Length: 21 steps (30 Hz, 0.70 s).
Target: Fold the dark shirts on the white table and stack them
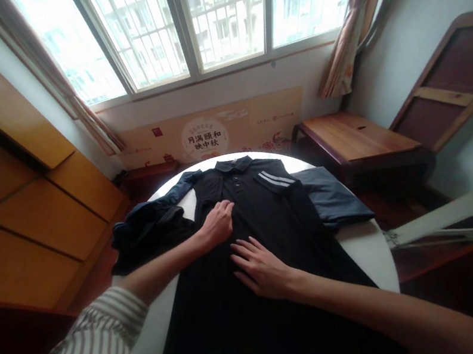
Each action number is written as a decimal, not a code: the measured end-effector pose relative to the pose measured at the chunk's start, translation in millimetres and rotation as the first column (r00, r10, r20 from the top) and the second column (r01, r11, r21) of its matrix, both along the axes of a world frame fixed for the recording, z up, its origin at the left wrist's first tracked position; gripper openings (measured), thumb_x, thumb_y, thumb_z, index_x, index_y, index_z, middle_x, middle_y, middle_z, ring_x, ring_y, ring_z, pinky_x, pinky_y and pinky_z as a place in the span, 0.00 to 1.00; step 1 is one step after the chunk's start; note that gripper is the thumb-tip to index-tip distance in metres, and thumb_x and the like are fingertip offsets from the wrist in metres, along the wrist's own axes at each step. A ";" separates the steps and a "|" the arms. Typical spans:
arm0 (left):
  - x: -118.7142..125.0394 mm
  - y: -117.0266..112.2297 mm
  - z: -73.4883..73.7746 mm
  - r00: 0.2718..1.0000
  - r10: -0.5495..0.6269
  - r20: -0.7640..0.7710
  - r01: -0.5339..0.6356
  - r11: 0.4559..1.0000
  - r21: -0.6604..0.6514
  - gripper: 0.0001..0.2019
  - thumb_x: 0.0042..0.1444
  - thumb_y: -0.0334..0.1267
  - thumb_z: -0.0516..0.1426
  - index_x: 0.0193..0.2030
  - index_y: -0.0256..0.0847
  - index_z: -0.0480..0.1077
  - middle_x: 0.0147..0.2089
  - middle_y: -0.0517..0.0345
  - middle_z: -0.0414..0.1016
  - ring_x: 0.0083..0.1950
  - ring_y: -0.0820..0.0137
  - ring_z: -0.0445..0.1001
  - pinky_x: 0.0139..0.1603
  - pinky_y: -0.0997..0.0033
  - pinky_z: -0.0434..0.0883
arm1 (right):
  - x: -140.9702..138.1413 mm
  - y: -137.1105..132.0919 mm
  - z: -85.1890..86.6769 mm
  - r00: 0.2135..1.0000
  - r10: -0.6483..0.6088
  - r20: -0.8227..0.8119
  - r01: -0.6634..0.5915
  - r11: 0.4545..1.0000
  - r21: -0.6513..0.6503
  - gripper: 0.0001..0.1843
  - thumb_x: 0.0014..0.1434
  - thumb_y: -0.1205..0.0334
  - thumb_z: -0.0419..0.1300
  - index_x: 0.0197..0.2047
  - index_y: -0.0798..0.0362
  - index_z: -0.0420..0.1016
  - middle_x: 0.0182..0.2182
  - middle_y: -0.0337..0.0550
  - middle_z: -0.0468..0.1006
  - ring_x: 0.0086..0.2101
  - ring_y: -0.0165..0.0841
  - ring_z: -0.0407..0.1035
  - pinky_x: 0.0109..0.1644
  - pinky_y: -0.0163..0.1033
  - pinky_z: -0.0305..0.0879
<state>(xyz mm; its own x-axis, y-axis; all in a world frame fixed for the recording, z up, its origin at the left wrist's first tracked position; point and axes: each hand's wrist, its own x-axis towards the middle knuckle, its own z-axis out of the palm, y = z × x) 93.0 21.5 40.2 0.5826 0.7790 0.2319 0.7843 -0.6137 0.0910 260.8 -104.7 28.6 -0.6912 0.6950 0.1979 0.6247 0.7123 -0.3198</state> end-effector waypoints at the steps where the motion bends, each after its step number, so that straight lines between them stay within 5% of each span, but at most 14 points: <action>1: -9.3 -33.3 2.0 0.999 -0.031 0.010 0.031 0.999 -0.016 0.21 0.61 0.24 0.47 0.60 0.33 0.66 0.56 0.43 0.70 0.56 0.62 0.70 0.58 0.63 0.69 | 6.6 -5.4 4.8 1.000 -0.006 0.000 0.006 1.000 0.004 0.21 0.68 0.58 0.50 0.58 0.57 0.70 0.61 0.57 0.68 0.62 0.46 0.59 0.67 0.58 0.50; 6: -64.8 -184.2 14.9 0.956 -0.293 0.034 0.294 0.940 -0.175 0.18 0.67 0.42 0.52 0.59 0.38 0.67 0.52 0.47 0.72 0.51 0.64 0.72 0.53 0.63 0.74 | 57.9 -67.2 23.6 0.999 0.042 -0.026 -0.043 0.999 -0.017 0.16 0.67 0.57 0.54 0.53 0.54 0.75 0.52 0.53 0.76 0.53 0.42 0.69 0.62 0.52 0.61; 9: -89.8 -241.1 13.7 0.927 -0.372 -0.038 0.362 0.918 -0.163 0.28 0.61 0.50 0.58 0.61 0.32 0.66 0.58 0.40 0.71 0.58 0.57 0.70 0.57 0.59 0.73 | 83.7 -115.2 18.7 0.998 0.065 0.004 -0.065 0.998 -0.006 0.30 0.60 0.45 0.61 0.59 0.55 0.71 0.57 0.55 0.73 0.57 0.47 0.66 0.62 0.56 0.62; 12: -103.4 -267.2 5.6 0.908 -0.378 -0.181 0.370 0.926 -0.077 0.19 0.63 0.32 0.53 0.60 0.31 0.67 0.60 0.41 0.71 0.62 0.57 0.68 0.61 0.59 0.71 | 93.9 -146.3 3.1 0.992 0.070 0.102 -0.081 0.991 0.106 0.28 0.62 0.55 0.60 0.63 0.56 0.67 0.61 0.55 0.68 0.61 0.49 0.61 0.61 0.56 0.64; 14: -108.8 -272.5 0.9 0.905 -0.353 -0.238 0.352 0.935 -0.048 0.21 0.60 0.22 0.49 0.60 0.32 0.68 0.59 0.43 0.72 0.60 0.60 0.71 0.59 0.61 0.73 | 94.0 -154.9 -6.3 0.992 0.031 0.126 -0.057 0.976 0.211 0.23 0.62 0.67 0.55 0.60 0.59 0.70 0.59 0.55 0.71 0.60 0.47 0.63 0.60 0.53 0.67; 21: -136.3 -275.4 0.9 0.965 -0.228 -0.128 0.244 0.961 0.131 0.24 0.60 0.19 0.45 0.62 0.32 0.64 0.50 0.45 0.78 0.49 0.65 0.78 0.49 0.67 0.78 | 99.6 -158.2 1.7 0.985 -0.127 0.119 0.082 0.941 0.329 0.29 0.49 0.84 0.49 0.52 0.58 0.74 0.44 0.49 0.79 0.44 0.38 0.73 0.47 0.41 0.74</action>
<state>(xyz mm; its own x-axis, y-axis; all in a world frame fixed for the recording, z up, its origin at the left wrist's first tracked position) -43.3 -253.9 41.1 0.7742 0.5793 0.2550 0.6157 -0.7827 -0.0911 360.4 -262.9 30.3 -0.6542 0.6797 0.3316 0.7226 0.6912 0.0089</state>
